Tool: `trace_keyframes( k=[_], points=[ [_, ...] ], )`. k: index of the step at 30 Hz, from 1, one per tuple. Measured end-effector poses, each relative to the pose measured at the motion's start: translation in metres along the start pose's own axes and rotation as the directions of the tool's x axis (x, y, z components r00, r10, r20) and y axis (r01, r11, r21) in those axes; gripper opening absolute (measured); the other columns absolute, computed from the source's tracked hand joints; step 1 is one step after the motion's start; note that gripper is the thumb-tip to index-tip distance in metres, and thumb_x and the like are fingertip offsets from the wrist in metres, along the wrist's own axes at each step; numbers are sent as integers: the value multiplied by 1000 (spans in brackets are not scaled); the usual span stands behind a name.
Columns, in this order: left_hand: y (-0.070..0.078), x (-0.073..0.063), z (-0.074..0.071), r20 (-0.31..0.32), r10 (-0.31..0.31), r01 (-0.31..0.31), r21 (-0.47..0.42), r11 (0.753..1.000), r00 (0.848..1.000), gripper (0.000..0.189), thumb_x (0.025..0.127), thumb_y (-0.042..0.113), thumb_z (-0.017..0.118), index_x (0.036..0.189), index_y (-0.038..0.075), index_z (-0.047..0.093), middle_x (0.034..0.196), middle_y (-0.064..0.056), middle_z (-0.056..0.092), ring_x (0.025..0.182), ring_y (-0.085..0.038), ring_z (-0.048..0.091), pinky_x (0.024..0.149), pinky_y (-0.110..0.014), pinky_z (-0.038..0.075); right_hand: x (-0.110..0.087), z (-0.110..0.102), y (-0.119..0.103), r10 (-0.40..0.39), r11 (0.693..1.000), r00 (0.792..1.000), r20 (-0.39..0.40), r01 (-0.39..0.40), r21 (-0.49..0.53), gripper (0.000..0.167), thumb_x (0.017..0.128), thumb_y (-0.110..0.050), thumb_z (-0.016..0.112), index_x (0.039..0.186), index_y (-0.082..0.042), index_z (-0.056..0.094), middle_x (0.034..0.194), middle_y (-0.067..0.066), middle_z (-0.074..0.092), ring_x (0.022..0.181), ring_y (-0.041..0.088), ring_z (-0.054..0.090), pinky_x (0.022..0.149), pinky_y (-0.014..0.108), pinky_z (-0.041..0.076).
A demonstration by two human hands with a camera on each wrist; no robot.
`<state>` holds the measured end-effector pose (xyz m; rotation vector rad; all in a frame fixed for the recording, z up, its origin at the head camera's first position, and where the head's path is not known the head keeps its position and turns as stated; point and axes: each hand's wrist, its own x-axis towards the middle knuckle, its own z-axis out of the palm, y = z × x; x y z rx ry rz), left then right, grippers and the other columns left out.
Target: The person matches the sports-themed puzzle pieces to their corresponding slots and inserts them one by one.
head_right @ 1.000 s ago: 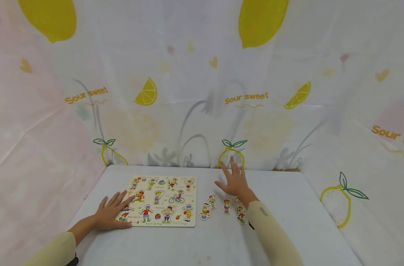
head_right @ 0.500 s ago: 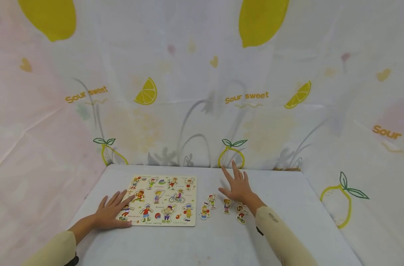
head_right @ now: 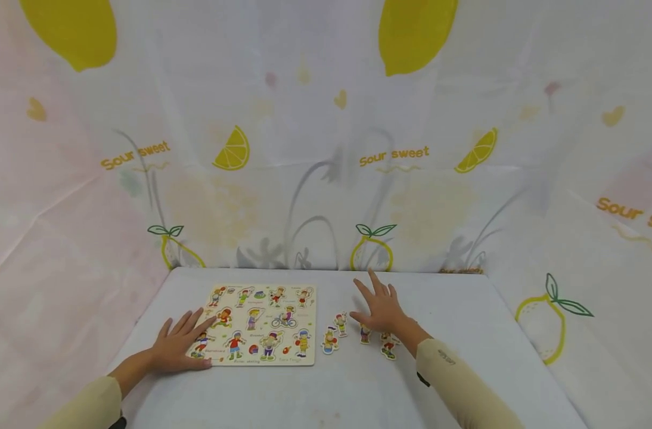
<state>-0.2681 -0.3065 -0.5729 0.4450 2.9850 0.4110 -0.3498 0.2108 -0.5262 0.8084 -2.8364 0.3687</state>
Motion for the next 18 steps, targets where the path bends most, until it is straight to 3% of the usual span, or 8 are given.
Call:
trace_keyframes(
  k=[5, 8, 12, 15, 18],
  points=[
    [1, 0, -3, -2, -5, 5, 27, 1000, 1000, 107, 72, 80, 63, 155, 22, 30, 163, -23, 13, 148, -51, 9, 109, -76, -1, -2, 12, -9, -52, 996, 998, -33, 54, 72, 71, 89, -42, 70, 148, -13, 43, 158, 29, 23, 131, 43, 49, 105, 70, 31],
    [1, 0, -4, 3, -11, 11, 35, 999, 1000, 107, 72, 80, 63, 155, 21, 30, 164, -23, 13, 148, -50, 9, 110, -76, -1, -3, 22, -14, -99, 988, 993, -62, 105, 110, 62, 86, -35, 74, 140, -13, 51, 153, 29, 31, 119, 36, 59, 98, 66, 41],
    [0, -1, -3, -10, -7, 7, 30, 1000, 1000, 107, 72, 78, 65, 155, 20, 31, 163, -24, 14, 147, -51, 10, 110, -76, 0, -5, 33, -24, -105, 973, 993, -60, 115, 198, 56, 85, -29, 76, 134, -11, 55, 150, 30, 36, 115, 37, 62, 93, 65, 44],
    [-1, -1, -2, -6, -10, 10, 33, 999, 1000, 108, 72, 79, 64, 155, 19, 31, 163, -24, 13, 148, -51, 9, 110, -76, 0, -5, 40, -31, -2, 948, 1000, -12, 6, 318, 47, 85, -27, 77, 126, -12, 59, 148, 29, 38, 121, 43, 57, 95, 67, 43],
    [0, 0, -1, 0, -18, 18, 23, 1000, 1000, 108, 71, 79, 65, 154, 19, 32, 163, -23, 13, 148, -50, 9, 110, -75, -1, -2, 44, -35, 108, 893, 994, 24, -108, 438, 35, 84, -21, 79, 115, -14, 64, 146, 27, 42, 129, 48, 49, 101, 66, 41]
  ],
)
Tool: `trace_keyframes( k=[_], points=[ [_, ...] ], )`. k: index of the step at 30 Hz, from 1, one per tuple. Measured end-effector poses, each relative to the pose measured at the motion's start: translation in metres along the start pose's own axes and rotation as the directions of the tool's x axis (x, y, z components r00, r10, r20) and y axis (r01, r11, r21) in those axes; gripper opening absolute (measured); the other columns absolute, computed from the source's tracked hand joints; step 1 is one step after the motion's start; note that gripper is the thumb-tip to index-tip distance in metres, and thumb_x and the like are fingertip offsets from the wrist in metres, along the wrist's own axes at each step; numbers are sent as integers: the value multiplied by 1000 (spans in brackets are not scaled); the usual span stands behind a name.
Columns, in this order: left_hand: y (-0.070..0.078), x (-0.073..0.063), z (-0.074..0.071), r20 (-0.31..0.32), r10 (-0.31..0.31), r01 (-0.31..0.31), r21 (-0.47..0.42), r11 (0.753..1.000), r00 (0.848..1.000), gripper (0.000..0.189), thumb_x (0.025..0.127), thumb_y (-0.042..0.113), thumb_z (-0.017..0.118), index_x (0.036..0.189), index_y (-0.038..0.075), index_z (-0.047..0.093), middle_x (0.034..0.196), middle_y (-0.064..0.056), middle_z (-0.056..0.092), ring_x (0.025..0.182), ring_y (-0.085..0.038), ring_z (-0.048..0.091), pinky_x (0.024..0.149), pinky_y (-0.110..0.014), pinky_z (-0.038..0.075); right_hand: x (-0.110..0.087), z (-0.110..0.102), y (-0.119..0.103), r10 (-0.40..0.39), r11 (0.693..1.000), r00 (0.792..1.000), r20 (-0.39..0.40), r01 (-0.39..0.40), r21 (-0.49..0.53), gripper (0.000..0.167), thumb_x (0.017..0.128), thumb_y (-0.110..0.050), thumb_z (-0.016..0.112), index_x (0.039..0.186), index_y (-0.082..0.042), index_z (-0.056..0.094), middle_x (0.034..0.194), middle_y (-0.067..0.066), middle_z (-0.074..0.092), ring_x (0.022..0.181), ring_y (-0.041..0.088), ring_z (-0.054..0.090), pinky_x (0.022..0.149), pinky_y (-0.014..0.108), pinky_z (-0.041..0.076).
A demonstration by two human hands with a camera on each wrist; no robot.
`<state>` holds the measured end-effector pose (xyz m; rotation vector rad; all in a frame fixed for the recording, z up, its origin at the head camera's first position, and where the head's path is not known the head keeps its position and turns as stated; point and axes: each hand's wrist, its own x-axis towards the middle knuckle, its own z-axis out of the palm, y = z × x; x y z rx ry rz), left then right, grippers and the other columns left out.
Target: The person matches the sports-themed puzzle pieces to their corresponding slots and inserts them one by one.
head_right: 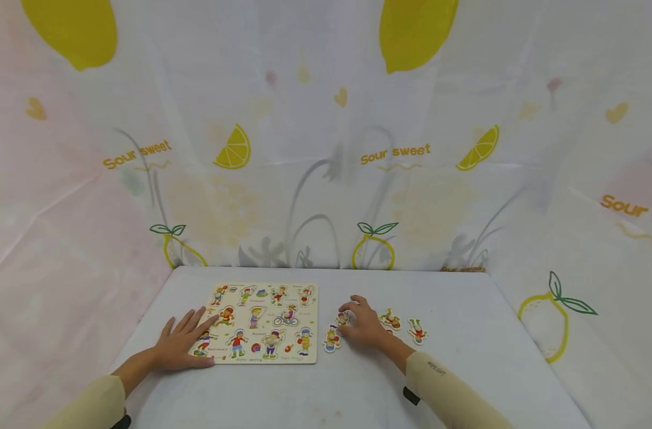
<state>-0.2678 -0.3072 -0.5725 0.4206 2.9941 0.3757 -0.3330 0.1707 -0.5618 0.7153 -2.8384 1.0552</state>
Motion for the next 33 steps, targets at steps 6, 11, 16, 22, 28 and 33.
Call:
trace_keyframes(
  k=[6, 11, 16, 22, 28, 33],
  points=[
    [-3, 0, 6, -21, 16, -16, -12, 1000, 1000, 107, 71, 81, 63, 154, 23, 31, 163, -23, 14, 148, -50, 9, 110, -74, -2, 2, 1, -2, 78, 990, 997, -26, -74, 117, 17, 81, -10, 79, 95, -12, 71, 137, 25, 51, 130, 49, 47, 106, 63, 38],
    [-1, -3, 3, -42, 37, -39, -45, 998, 998, 105, 71, 78, 66, 153, 23, 34, 162, -25, 16, 146, -53, 11, 109, -75, -3, 2, 4, 1, 92, 991, 995, -35, -88, 102, 11, 82, -12, 79, 91, -13, 73, 132, 21, 55, 127, 45, 50, 107, 60, 38],
    [3, -5, -3, -47, 55, -57, -44, 997, 997, 103, 73, 75, 67, 153, 20, 34, 161, -27, 17, 145, -55, 13, 108, -77, -2, 4, 7, 3, 55, 997, 996, -65, -51, 57, 9, 82, -12, 79, 88, -14, 73, 128, 20, 59, 122, 45, 54, 103, 61, 41],
    [4, -4, -4, -44, 58, -60, -35, 998, 997, 103, 73, 76, 66, 154, 20, 33, 161, -27, 16, 145, -55, 13, 108, -77, -2, 5, 8, 3, 23, 999, 994, -102, -26, -21, 7, 83, -9, 77, 84, -12, 70, 119, 14, 65, 113, 39, 59, 98, 58, 45],
    [-3, -4, 1, -68, 72, -76, -54, 996, 995, 104, 74, 79, 63, 156, 25, 28, 163, -24, 13, 146, -54, 10, 108, -77, -6, 10, 8, -1, 33, 999, 987, -160, -36, -20, 6, 86, -6, 72, 85, -7, 66, 117, 14, 63, 112, 35, 61, 98, 52, 47],
    [-6, -3, 4, -66, 64, -65, -10, 998, 996, 106, 73, 82, 60, 156, 26, 27, 163, -22, 14, 147, -51, 12, 110, -75, -2, 16, 9, -7, 37, 999, 977, -208, -32, 25, 6, 88, -3, 70, 85, -4, 65, 116, 18, 62, 112, 36, 61, 98, 52, 47]
  ],
)
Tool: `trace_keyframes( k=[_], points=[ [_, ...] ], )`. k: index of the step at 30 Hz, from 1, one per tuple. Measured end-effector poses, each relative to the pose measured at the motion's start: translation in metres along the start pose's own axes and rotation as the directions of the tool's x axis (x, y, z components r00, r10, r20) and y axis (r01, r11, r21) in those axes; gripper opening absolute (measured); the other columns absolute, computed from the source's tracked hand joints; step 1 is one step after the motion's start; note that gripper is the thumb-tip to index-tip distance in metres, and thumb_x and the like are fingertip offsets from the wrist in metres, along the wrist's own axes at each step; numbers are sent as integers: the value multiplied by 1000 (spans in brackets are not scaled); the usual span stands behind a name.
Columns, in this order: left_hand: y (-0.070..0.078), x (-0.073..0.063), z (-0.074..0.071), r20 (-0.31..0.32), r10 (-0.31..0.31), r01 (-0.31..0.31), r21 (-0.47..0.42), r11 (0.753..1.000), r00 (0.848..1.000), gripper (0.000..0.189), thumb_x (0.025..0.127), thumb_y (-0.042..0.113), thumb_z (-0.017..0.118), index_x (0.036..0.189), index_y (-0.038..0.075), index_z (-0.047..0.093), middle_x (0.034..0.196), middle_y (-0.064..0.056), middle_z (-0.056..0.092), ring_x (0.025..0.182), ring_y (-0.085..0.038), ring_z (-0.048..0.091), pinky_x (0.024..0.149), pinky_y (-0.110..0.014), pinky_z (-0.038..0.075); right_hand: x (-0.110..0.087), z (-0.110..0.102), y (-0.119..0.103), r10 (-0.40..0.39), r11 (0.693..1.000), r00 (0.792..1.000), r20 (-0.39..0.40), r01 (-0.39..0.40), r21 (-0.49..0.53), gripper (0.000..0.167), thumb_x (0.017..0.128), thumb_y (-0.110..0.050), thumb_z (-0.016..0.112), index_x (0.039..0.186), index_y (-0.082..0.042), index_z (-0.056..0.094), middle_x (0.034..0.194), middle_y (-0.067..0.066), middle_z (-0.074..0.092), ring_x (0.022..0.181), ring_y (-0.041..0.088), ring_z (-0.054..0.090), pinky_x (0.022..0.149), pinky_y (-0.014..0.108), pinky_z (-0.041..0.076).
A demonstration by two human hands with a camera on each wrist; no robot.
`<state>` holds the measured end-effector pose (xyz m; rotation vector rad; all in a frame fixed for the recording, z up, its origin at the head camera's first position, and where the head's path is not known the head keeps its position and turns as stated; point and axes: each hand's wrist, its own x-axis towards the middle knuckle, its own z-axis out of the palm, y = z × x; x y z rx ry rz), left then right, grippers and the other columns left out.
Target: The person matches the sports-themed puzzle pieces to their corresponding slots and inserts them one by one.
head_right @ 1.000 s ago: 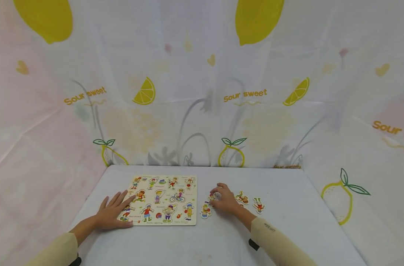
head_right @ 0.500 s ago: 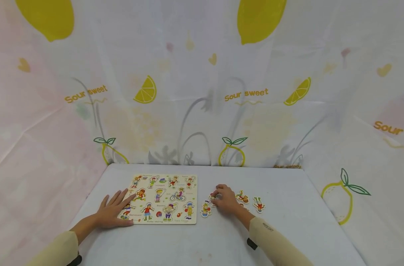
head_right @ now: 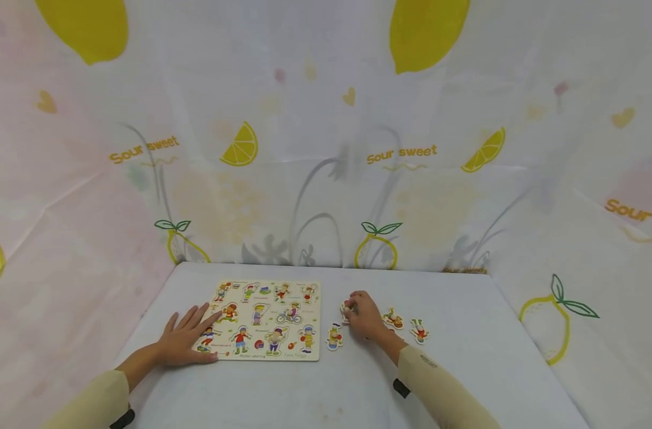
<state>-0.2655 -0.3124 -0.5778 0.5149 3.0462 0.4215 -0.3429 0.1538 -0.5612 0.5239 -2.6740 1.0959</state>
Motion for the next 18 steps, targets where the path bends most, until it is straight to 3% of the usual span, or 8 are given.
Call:
trace_keyframes(
  k=[7, 11, 18],
  points=[
    [3, 4, 1, 8, 3, -3, -18, 1000, 1000, 104, 72, 77, 66, 155, 22, 32, 162, -25, 16, 147, -52, 12, 109, -76, -1, 23, 21, -13, 35, 999, 996, -84, -33, 28, 5, 87, -4, 68, 86, -2, 63, 119, 19, 60, 116, 36, 59, 102, 51, 46],
    [2, 5, 4, 22, -19, 19, 14, 1000, 1000, 107, 71, 83, 61, 156, 26, 29, 164, -21, 14, 149, -49, 11, 111, -74, 0, 44, 38, -27, 38, 998, 988, -149, -31, 50, 7, 91, -7, 65, 87, -2, 63, 124, 20, 60, 119, 36, 58, 101, 51, 47],
    [3, 2, 4, 18, -24, 24, -10, 1000, 1000, 106, 71, 81, 63, 155, 26, 29, 164, -21, 15, 149, -49, 11, 111, -74, -2, 82, 69, -76, 189, 982, 972, -142, -186, 36, 11, 94, -18, 64, 93, -7, 67, 137, 15, 53, 106, 38, 63, 88, 48, 52]
  ],
)
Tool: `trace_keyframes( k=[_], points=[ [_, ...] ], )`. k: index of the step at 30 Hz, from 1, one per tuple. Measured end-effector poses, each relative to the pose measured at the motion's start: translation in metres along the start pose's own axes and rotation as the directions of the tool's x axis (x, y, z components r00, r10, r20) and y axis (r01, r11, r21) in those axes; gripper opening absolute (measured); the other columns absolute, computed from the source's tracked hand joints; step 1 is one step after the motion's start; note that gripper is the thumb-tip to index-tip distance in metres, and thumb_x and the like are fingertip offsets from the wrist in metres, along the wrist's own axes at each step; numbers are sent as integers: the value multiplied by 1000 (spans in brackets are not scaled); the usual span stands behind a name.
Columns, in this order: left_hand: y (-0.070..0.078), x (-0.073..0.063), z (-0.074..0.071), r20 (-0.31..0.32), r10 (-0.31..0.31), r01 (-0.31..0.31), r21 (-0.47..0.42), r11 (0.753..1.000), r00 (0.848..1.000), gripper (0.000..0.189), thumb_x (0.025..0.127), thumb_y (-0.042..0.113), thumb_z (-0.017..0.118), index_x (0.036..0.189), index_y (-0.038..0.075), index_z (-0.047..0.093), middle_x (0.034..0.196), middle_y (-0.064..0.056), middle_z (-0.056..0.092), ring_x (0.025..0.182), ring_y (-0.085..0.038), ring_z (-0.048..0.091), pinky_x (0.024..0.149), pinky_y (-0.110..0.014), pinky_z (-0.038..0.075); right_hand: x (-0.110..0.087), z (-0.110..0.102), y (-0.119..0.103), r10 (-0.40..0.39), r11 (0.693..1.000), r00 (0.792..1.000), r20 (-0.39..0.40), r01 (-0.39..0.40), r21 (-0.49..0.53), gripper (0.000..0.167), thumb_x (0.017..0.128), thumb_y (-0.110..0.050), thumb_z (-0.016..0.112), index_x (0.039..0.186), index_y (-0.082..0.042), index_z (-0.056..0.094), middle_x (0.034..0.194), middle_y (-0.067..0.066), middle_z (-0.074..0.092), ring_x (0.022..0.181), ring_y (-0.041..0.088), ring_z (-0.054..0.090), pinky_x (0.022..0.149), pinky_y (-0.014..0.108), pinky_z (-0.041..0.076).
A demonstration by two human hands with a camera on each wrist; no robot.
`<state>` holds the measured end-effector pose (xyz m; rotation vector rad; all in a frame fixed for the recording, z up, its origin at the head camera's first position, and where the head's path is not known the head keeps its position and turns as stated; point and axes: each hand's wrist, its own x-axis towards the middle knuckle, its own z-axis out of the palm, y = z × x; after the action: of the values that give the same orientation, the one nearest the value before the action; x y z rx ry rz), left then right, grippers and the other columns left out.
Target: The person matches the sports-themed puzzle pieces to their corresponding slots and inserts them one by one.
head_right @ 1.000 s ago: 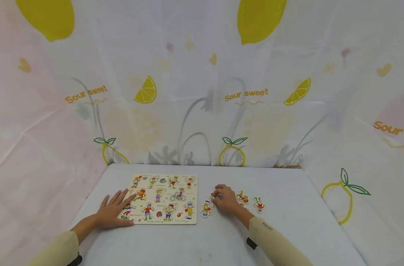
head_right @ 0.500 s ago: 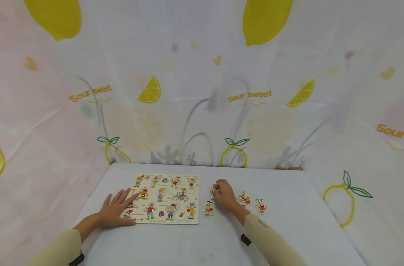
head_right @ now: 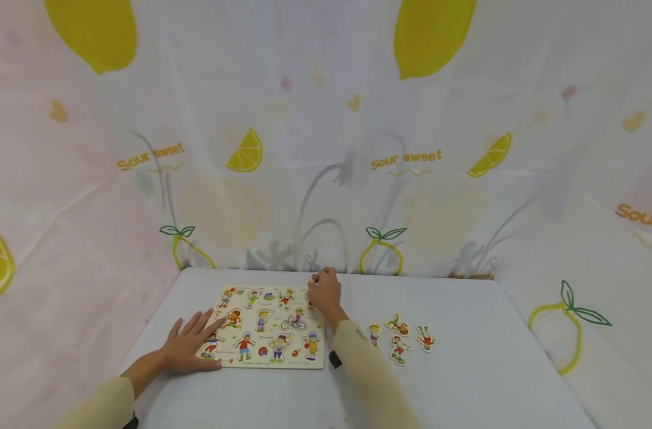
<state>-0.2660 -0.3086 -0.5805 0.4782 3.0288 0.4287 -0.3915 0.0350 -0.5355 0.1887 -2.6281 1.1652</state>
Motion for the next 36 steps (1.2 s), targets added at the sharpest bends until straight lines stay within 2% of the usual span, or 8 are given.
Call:
trace_keyframes(
  k=[4, 8, 10, 14, 17, 22, 29, 36],
  points=[
    [0, -2, -3, 18, -9, 9, 11, 1000, 1000, 106, 72, 82, 61, 156, 26, 29, 164, -21, 14, 149, -48, 10, 111, -73, -2, 3, 22, -32, 27, 1000, 997, 75, -27, 6, 11, 95, -21, 66, 96, -10, 69, 137, 13, 53, 108, 41, 60, 93, 50, 49],
    [-1, 1, -6, 21, -26, 25, 32, 999, 999, 108, 71, 84, 59, 156, 27, 27, 165, -18, 12, 150, -46, 9, 113, -71, -2, 5, 43, -51, -27, 1000, 985, 171, 29, -9, 15, 96, -23, 65, 97, -10, 73, 125, 11, 59, 112, 35, 56, 102, 56, 42],
    [-2, 3, -7, 8, -19, 19, 28, 999, 1000, 108, 70, 83, 61, 156, 26, 30, 165, -19, 13, 150, -47, 10, 112, -72, -1, 5, 52, -57, -69, 997, 979, 190, 75, -27, 17, 96, -23, 65, 97, -9, 75, 118, 11, 62, 110, 31, 57, 104, 56, 40],
    [-5, 4, -3, -9, -1, 1, 32, 999, 1000, 107, 70, 83, 61, 155, 26, 30, 164, -20, 15, 149, -47, 12, 112, -72, 1, -3, 68, -64, -102, 991, 976, 192, 118, -71, 14, 94, -22, 67, 92, -10, 75, 110, 9, 62, 103, 28, 56, 99, 54, 42],
    [-4, 3, -2, -3, 8, -8, 26, 1000, 1000, 107, 70, 84, 60, 156, 28, 29, 164, -19, 15, 149, -47, 12, 111, -73, 1, -9, 80, -69, -94, 990, 974, 205, 113, -85, 13, 93, -21, 68, 90, -10, 76, 106, 9, 62, 97, 28, 56, 95, 53, 43],
    [0, -1, -2, -24, 29, -29, -19, 999, 999, 104, 71, 78, 65, 155, 26, 32, 163, -22, 17, 147, -51, 13, 109, -76, -1, -15, 99, -77, -88, 995, 971, 222, 96, -23, 13, 92, -21, 70, 89, -11, 77, 103, 10, 61, 92, 27, 57, 94, 56, 43],
    [6, 3, 6, 52, -14, 12, 21, 1000, 999, 108, 71, 85, 58, 156, 27, 27, 165, -17, 13, 150, -46, 10, 112, -72, 1, -24, 110, -75, -9, 999, 988, 156, 15, -40, 15, 87, -22, 77, 77, -13, 71, 106, 5, 60, 96, 24, 58, 92, 47, 41],
    [-2, 0, -3, 9, -15, 15, -5, 1000, 1000, 107, 70, 82, 63, 155, 26, 30, 164, -19, 14, 149, -48, 11, 111, -74, -2, -19, 117, -81, -24, 999, 983, 181, 32, -43, 13, 88, -27, 76, 84, -16, 72, 117, 7, 60, 109, 26, 59, 100, 47, 41]
  ],
)
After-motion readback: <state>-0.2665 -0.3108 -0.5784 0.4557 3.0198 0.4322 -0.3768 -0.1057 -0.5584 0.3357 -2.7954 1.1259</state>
